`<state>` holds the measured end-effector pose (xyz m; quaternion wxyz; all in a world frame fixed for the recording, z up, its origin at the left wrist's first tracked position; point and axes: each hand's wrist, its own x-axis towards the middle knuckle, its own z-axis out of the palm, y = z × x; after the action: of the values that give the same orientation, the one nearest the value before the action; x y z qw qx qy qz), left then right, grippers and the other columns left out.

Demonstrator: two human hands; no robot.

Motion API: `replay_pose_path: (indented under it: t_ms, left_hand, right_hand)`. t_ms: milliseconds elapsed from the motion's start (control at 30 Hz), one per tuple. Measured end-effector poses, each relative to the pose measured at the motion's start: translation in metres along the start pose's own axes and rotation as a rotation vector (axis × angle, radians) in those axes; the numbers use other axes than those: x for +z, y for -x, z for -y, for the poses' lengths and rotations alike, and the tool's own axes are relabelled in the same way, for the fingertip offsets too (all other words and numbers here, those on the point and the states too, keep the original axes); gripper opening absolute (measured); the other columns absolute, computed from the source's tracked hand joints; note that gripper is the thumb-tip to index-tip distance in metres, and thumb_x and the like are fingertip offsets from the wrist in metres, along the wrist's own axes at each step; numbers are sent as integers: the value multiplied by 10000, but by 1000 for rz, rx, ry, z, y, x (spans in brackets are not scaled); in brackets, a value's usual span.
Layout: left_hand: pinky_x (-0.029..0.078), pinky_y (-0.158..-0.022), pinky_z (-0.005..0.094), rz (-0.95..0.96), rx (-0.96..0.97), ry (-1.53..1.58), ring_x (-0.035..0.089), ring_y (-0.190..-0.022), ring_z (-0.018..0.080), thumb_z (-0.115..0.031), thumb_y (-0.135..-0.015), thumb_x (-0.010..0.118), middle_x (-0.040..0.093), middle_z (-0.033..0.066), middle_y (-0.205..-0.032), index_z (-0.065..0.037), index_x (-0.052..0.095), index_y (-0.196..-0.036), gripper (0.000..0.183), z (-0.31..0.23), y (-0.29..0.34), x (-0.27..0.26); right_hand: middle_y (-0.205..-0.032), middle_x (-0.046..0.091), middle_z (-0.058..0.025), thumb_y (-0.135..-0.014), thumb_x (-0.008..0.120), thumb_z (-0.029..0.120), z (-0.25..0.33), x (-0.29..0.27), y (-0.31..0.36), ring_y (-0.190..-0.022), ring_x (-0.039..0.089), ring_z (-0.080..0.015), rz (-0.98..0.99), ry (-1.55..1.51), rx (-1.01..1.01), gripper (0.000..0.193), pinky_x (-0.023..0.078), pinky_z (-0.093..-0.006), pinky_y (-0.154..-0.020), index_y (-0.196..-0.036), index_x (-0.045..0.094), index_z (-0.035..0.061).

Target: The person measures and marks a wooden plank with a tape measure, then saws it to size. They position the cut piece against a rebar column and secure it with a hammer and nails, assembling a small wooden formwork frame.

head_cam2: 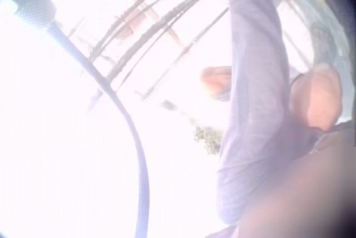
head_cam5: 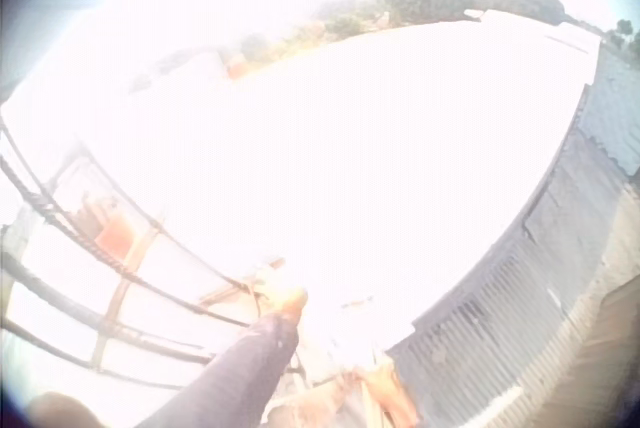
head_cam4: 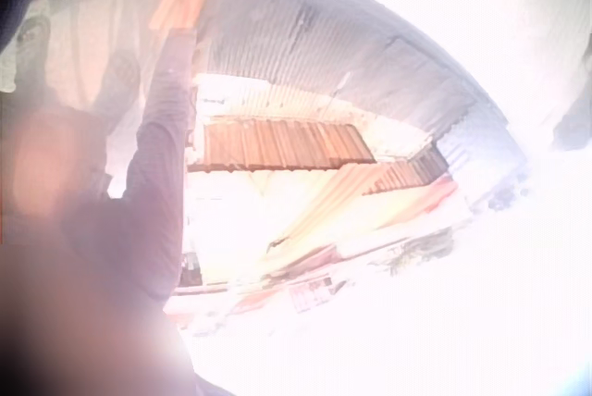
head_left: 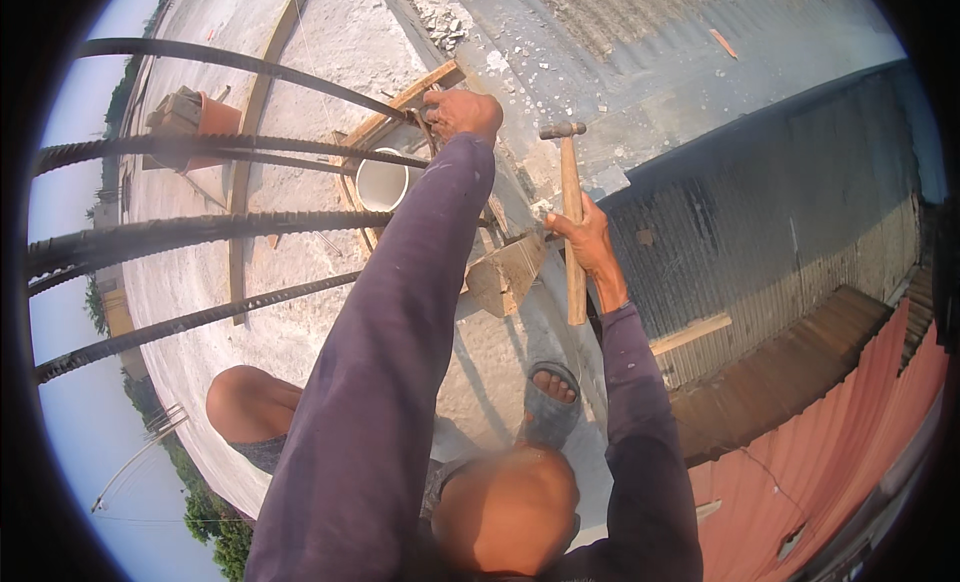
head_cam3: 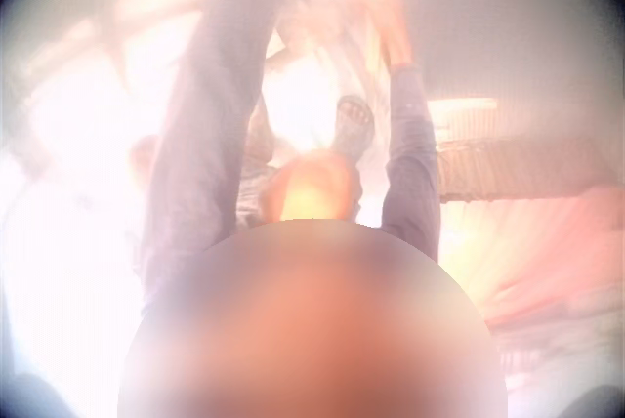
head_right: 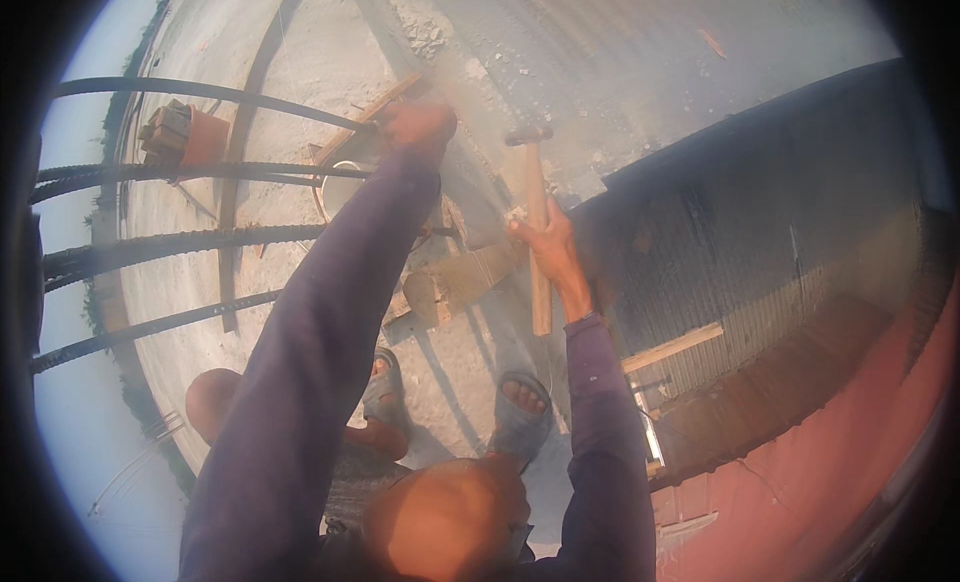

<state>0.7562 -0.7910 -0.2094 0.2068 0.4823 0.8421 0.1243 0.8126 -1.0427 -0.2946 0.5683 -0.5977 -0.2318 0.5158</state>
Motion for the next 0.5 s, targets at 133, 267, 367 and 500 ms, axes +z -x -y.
replay_pose_path:
  t_ms: [133,267,367,500]
  left_hand:
    - [475,-1103,468,440,210,110,580,-1311,418,-187,-865,727,583,264,-1371,39,518,-1371,593,-23,38,-49]
    - [478,-1080,479,739,805,240,602,-1293,429,-181,-825,740,641,306,-1325,59,637,-1254,502,-15,130,-111]
    - [450,-1097,482,838,1041,272,580,-1297,401,-209,-901,695,605,248,-1377,29,624,-1301,471,23,193,-161]
    - [460,-1075,481,873,1308,442,585,-1239,402,-139,-927,708,631,202,-1270,-17,640,-1223,327,88,246,-216]
  right_hand:
    - [-1064,695,-102,-855,778,142,1,12,-18,-941,681,-175,63,99,36,575,552,-325,-843,-1360,584,-53]
    - [-1152,708,-121,-878,799,198,-4,22,-27,-1023,687,-189,80,139,-195,612,553,-339,-863,-1395,567,-33]
    - [-1063,700,-89,-890,808,147,-13,27,-34,-910,669,-167,137,-586,189,585,555,-325,-791,-1392,560,-21]
    - [-1015,704,-110,-865,802,143,-22,28,-47,-864,666,-171,133,226,27,497,545,-329,-761,-1284,609,-40]
